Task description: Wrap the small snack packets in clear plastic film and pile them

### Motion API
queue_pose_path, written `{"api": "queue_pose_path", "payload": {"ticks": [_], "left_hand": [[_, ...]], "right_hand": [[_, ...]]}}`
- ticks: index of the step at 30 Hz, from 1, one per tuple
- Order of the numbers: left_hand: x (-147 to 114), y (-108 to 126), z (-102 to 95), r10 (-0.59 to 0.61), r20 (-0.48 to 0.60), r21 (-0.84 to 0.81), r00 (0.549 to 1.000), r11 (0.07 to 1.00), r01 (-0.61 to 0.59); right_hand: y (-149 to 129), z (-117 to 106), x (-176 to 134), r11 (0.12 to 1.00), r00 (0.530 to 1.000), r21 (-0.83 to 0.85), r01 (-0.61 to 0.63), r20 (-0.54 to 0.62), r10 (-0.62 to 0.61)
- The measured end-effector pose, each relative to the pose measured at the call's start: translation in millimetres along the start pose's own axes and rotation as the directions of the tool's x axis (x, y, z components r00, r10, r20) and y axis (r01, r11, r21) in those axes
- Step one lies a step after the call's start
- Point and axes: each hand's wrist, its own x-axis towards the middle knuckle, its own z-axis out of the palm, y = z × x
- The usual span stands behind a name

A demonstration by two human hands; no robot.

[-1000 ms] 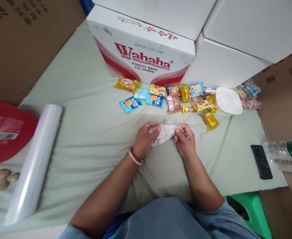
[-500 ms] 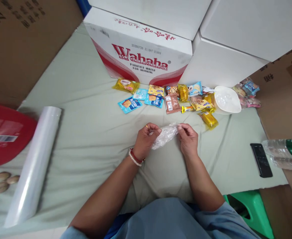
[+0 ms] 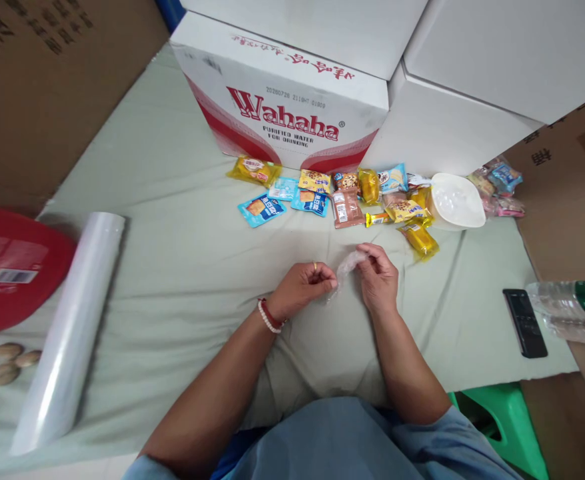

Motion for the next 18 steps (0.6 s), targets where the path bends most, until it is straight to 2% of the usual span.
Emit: {"api": "queue_pose_path", "payload": {"ticks": [3,7,9,13,18], "left_hand": [[-0.6,-0.4,4.1,0.04,-0.042,0.035,0.998,0.999,-0.038],[0.4,0.2,7.9,-0.008,-0.084,-0.047,0.996,0.999,0.004],[1.5,-0.9,9.1,-0.021,-0.096,-0.052,0.995,0.999,0.016],[3.6,-5.8,11.3,0.003,-0.122,-0.018,0.993,1.0,-0.005],[3.6,-5.5,13.0,0.013,-0.162,-0.026,0.987,1.0,-0.017]], "right_hand": [[-1.0,4.2,-2.1,0.995,0.997,0.064,-0.071,0.008,0.071],[-3.2,12.6,-6.0,0.989,0.995,0.102,-0.103,0.021,0.101],[-4.6,15.9,-9.0,0.99,0.992,0.091,-0.107,0.071,0.101],[-8.4,17.8,-13.8,0.994,0.981,0.034,-0.104,0.168,0.097],[-11.6,15.0,-12.9,0.985,0.986,-0.17,-0.015,0.162,0.043]]}}
